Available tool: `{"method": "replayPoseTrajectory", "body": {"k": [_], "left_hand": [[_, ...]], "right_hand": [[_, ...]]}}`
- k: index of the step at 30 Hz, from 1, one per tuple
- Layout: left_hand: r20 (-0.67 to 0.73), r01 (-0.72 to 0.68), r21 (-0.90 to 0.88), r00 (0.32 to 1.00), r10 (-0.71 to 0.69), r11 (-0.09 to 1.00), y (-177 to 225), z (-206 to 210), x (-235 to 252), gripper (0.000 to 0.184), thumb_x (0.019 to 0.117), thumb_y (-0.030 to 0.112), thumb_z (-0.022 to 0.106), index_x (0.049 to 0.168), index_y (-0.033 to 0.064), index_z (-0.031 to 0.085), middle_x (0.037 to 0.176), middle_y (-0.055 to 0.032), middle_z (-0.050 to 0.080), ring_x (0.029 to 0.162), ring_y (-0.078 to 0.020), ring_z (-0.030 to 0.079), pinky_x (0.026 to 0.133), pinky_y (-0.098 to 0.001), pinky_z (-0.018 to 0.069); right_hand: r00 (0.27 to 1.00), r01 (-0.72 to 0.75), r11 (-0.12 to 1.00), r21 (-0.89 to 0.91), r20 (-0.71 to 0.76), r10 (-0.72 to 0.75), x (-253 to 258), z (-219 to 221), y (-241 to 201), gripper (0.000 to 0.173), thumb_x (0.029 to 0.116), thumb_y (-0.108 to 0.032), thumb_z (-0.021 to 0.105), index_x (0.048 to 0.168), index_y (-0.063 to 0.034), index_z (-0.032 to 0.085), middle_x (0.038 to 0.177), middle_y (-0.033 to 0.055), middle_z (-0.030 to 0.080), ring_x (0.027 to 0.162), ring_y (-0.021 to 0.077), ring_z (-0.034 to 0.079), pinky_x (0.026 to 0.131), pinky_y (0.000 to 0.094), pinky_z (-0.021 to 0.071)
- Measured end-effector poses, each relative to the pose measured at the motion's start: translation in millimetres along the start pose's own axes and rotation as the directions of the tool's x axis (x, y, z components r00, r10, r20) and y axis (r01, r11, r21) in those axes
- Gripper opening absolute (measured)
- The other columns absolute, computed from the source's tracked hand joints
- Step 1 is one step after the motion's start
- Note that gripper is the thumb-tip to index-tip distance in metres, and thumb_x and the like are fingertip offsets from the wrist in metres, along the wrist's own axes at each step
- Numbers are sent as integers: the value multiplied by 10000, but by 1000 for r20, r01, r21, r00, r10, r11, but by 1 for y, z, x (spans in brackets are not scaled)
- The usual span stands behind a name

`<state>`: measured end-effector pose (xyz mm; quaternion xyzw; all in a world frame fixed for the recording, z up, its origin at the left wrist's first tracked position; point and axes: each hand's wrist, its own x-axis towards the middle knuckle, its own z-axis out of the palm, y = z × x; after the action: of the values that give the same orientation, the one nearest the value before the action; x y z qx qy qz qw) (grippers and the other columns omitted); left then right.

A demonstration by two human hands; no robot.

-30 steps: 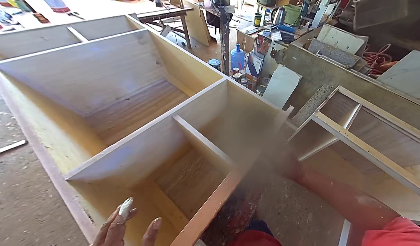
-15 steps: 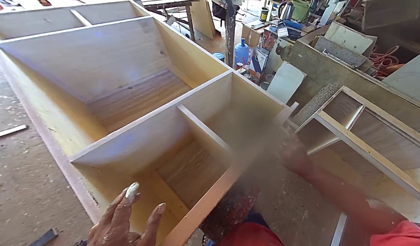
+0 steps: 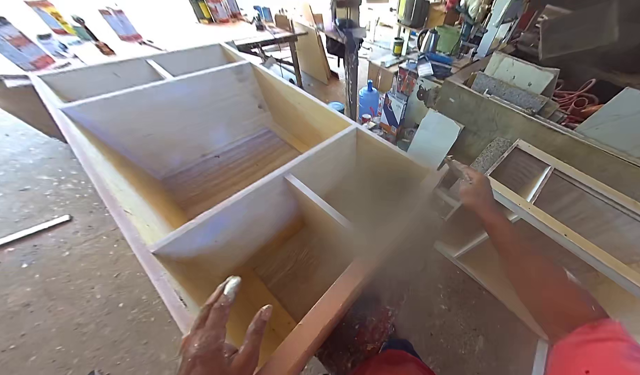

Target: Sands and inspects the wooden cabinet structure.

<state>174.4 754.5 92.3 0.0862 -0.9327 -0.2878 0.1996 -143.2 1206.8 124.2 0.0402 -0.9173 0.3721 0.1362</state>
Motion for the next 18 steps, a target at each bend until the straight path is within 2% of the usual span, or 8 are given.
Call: {"method": "replayPoseTrajectory", "body": {"k": [1, 3, 5, 6, 8, 10, 14, 18], "left_hand": [[7, -50, -49, 999, 50, 998, 11, -3, -1, 641, 977, 496, 592, 1407, 20, 576, 1504, -251, 487, 1402, -363, 482, 1135, -535, 413], [36, -188, -136, 980, 194, 973, 45, -1, 0, 484, 994, 431, 605, 1281, 50, 682, 1504, -223, 507, 1419, -328, 478, 1150, -487, 425], [147, -262, -252, 941, 304, 932, 84, 13, 2, 437, 995, 451, 609, 1280, 135, 705, 1513, -128, 529, 1412, -252, 494, 1145, -449, 448], [257, -265, -279, 906, 338, 923, 100, 23, 5, 499, 990, 504, 592, 1357, 172, 663, 1544, -81, 504, 1423, -211, 481, 1148, -430, 450], [480, -252, -288, 797, 367, 924, 129, 43, 17, 758, 967, 634, 546, 1540, 145, 464, 1629, -69, 386, 1487, -186, 388, 1199, -422, 385], [538, -194, -356, 758, 370, 914, 150, 67, 22, 968, 918, 708, 555, 1581, 37, 337, 1636, -158, 344, 1517, -237, 332, 1231, -451, 315], [237, -208, -587, 880, 412, 782, 173, 110, 7, 935, 869, 611, 709, 1418, -111, 484, 1446, -270, 534, 1408, -296, 480, 1205, -450, 361], [19, -368, -646, 868, 496, 669, 189, 134, 5, 833, 895, 545, 703, 1371, -119, 541, 1424, -297, 550, 1402, -345, 487, 1211, -512, 335]], "right_hand": [[990, -117, 919, 377, -33, 140, -17, -3, -16, 503, 943, 68, 508, 1430, -47, 552, 1389, 125, 616, 1265, 213, 598, 1066, 430, 492], [926, -245, 421, 873, 82, 368, -64, -2, -56, 421, 989, 17, 461, 1393, -98, 454, 1245, 100, 623, 1081, 209, 659, 891, 450, 582], [873, -293, -6, 956, 270, 406, -105, 10, -89, 288, 1071, -160, 421, 1353, -156, 481, 1180, 118, 655, 1043, 265, 681, 874, 524, 582], [853, -323, -125, 938, 346, 391, -124, 18, -105, 282, 1089, -244, 387, 1331, -159, 505, 1164, 120, 668, 1040, 267, 689, 879, 520, 587], [842, -364, -247, 898, 431, 325, -160, 33, -133, 355, 1107, -338, 329, 1340, -143, 511, 1174, 133, 671, 1054, 268, 691, 894, 501, 589], [859, -353, -269, 896, 424, 286, -190, 44, -152, 370, 1110, -315, 301, 1339, -107, 504, 1157, 128, 680, 1048, 241, 693, 906, 460, 589], [850, -253, -311, 916, 365, 381, -222, 42, -158, 295, 1083, -205, 348, 1237, -50, 546, 1035, 128, 711, 933, 208, 725, 824, 414, 624], [866, -282, -390, 876, 408, 288, -237, 33, -141, 266, 1053, -211, 442, 1167, -50, 620, 1008, 123, 735, 932, 190, 736, 839, 385, 623]]}}
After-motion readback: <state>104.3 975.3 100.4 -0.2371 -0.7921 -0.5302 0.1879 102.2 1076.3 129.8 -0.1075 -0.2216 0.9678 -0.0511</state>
